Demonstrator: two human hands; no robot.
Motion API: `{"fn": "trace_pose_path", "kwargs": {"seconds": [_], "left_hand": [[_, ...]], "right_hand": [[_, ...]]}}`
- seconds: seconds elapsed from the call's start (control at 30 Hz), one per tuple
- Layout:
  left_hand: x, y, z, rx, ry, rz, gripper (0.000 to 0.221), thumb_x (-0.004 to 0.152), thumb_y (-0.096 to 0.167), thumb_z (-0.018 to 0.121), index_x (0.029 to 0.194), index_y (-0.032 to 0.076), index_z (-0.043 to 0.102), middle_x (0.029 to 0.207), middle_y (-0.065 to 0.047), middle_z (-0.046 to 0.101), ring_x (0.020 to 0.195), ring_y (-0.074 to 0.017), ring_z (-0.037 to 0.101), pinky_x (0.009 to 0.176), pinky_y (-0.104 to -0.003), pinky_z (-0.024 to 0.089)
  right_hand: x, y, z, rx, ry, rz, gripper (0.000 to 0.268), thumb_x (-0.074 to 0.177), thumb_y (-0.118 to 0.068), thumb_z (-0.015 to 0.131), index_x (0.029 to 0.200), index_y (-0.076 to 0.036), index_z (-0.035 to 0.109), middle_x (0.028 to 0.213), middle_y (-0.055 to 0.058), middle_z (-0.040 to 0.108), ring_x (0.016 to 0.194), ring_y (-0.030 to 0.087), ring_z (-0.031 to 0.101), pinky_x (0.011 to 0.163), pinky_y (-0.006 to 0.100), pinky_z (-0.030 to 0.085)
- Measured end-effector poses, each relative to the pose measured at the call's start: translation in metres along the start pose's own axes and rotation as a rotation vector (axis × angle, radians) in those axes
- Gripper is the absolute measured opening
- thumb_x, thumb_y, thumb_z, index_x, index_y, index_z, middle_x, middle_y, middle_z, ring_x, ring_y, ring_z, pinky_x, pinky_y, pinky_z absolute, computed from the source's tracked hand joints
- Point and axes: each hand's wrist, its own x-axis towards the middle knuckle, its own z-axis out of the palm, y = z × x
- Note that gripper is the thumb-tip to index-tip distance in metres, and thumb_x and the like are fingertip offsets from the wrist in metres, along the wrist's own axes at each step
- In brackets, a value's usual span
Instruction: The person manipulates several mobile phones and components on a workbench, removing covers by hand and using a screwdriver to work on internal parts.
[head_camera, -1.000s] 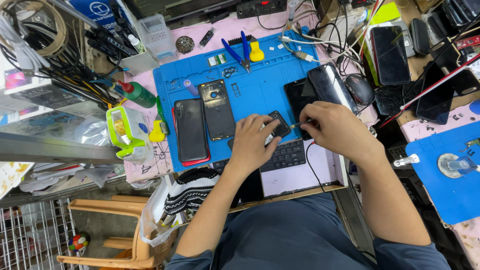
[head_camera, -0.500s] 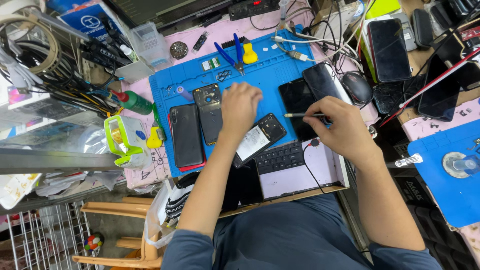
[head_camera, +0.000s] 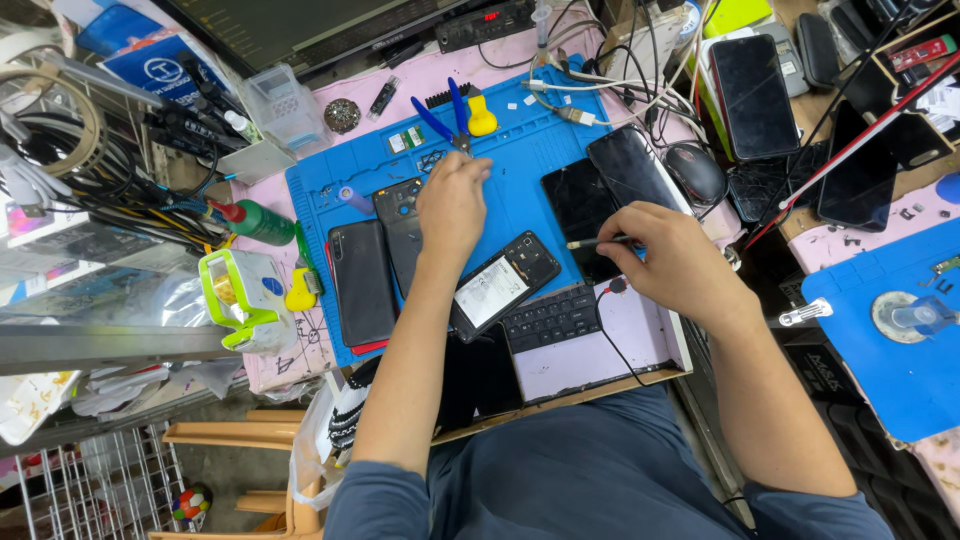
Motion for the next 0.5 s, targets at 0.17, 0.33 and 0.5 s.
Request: {"fn": "trace_pose_path", "kwargs": {"seconds": [0.17,0.33,0.5], "left_hand": [[-0.059,0.024,-0.05,0.001,-0.1,0.027,0.023,0.092,0.021,0.072,0.109,0.008,0.078,0.107,-0.007,0.07,0.103,-0.0285,0.063,0.085,-0.042,0.05],[-0.096,0.046,-0.075,0.099,-0.193,0.046,0.073,0.071,0.051,0.082,0.121,-0.001,0.071,0.12,-0.013,0.065,0.112,-0.0322,0.054,0.087,-0.046,0.041],[-0.104,0.043,-0.072,0.136,-0.245,0.044,0.079,0.073,0.058,0.08,0.122,-0.002,0.07,0.12,-0.011,0.065,0.114,-0.0302,0.054,0.09,-0.047,0.039]], "right_hand": [[0.013,-0.003,-0.005,-0.07,-0.089,-0.057,0.012,0.085,-0.009,0.074,0.09,0.0,0.068,0.085,0.014,0.069,0.078,0.033,0.068,0.07,0.04,0.054],[0.024,-0.011,0.003,-0.117,-0.194,-0.014,0.012,0.084,-0.01,0.075,0.086,0.0,0.068,0.083,0.014,0.069,0.074,0.033,0.068,0.067,0.041,0.054],[0.029,-0.015,0.013,-0.121,-0.185,-0.011,0.013,0.083,-0.01,0.075,0.086,0.0,0.068,0.081,0.015,0.068,0.074,0.033,0.068,0.066,0.041,0.053]]}}
